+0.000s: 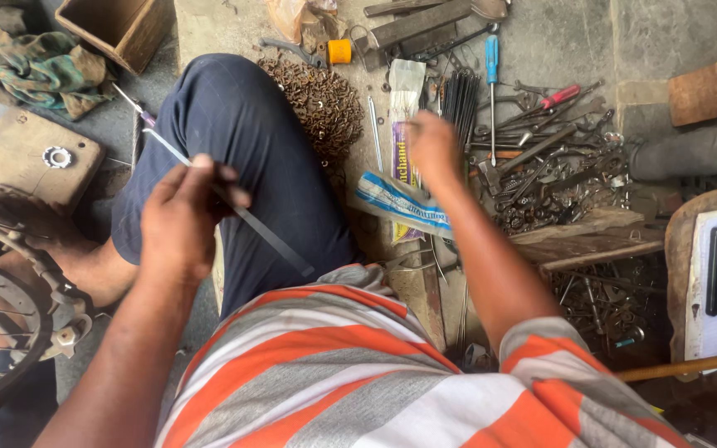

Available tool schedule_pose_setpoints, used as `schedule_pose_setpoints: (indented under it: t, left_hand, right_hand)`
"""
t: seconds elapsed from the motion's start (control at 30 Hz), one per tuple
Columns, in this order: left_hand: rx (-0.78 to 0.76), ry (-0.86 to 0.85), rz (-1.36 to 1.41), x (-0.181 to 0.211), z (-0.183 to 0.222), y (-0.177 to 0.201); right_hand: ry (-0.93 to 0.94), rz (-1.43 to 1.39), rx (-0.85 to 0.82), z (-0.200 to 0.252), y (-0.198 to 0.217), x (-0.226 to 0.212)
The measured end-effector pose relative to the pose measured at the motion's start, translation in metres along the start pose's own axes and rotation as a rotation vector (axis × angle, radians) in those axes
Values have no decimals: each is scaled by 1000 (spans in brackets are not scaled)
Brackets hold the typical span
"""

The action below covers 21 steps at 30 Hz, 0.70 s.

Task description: The person removes a bicycle wheel from a truing stand, selects a bunch of spokes from a package, and inserts individual spokes into the hub of the wheel rim.

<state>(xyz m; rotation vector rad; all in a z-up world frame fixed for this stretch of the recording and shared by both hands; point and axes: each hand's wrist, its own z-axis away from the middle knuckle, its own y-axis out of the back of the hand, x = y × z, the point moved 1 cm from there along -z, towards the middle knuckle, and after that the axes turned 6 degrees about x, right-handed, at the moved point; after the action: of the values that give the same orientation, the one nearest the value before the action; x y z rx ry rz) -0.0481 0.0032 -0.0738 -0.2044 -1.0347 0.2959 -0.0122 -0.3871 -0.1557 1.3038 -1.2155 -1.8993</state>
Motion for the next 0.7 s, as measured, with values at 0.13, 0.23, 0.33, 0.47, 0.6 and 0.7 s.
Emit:
schedule_pose_setpoints:
  t: [0.13, 0.23, 0.33, 0.47, 0.6, 0.7]
  left_hand:
    - [4, 67, 65, -2, 2, 11]
    - [14, 95, 33, -6, 4, 9]
    - [17, 104, 44, -10, 1, 11]
    - [25, 67, 68, -15, 1, 23]
    - [38, 62, 77, -18, 1, 32]
    - [58, 84, 50, -17, 5, 32]
  right_hand:
    - [63, 136, 151, -49, -43, 104]
    - [-60, 111, 213, -60, -75, 132]
    - [-51, 76, 352, -66, -82, 137]
    - [-277, -147, 401, -73, -46, 149]
    - [-566, -193, 75, -71, 2, 160]
    - [-498, -208, 150, -63, 0, 153]
